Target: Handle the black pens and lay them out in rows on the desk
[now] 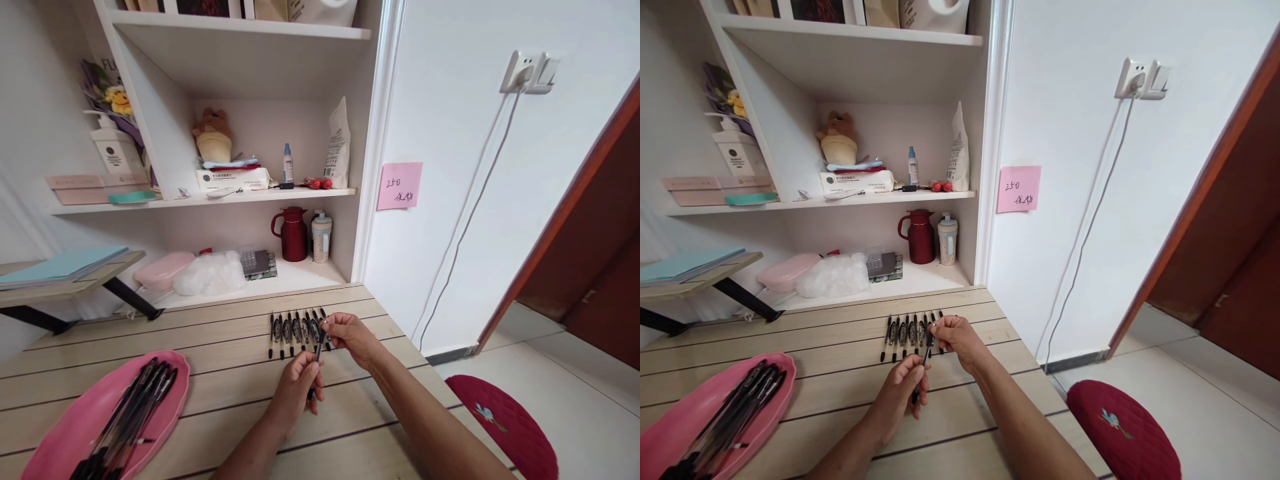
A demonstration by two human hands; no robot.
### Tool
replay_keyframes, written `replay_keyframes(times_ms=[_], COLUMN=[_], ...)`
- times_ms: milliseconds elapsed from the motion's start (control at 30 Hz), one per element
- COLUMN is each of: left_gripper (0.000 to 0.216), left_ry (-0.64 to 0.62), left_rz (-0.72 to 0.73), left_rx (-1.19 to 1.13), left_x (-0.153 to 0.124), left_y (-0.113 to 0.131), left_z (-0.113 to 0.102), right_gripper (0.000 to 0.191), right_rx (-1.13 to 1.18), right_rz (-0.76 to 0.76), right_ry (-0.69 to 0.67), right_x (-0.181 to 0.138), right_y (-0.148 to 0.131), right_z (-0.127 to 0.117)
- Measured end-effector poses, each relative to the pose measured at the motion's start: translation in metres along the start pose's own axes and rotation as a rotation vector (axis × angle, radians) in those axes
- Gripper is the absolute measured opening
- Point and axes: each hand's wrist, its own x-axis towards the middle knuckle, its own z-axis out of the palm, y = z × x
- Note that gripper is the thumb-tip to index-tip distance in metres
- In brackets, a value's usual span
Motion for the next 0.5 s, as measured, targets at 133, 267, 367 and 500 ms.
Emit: replay_keyframes(times_ms=[133,267,367,500], left_gripper=[0.031,0.033,0.033,0.034], left_ry=[0.005,0.013,0.008,-0.011], left_rz=[0.006,-0.005,-0.006,-0.004], left_rx=[-0.008,-0.009,-0.001,0.002], left_x=[-0.001,-0.001,-0.001,0.001], left_y=[0.001,0.002,0.002,0.001], left_z=[0.001,0.001,0.000,-0.001], right_gripper=[0.023,0.022,0.025,0.028], right_rx=[-0.106,-0.471,-0.951,-1.341], right_rz=[-0.046,-0.141,-0.157,-0.151], right_ry=[-0.001,0.253,0.484,0.345], right_x=[0.004,0.012,0.016,0.017], right_y=[0.001,-0.002,0.003,0.016], right_z=[-0.006,-0.033,-0.055,-0.059])
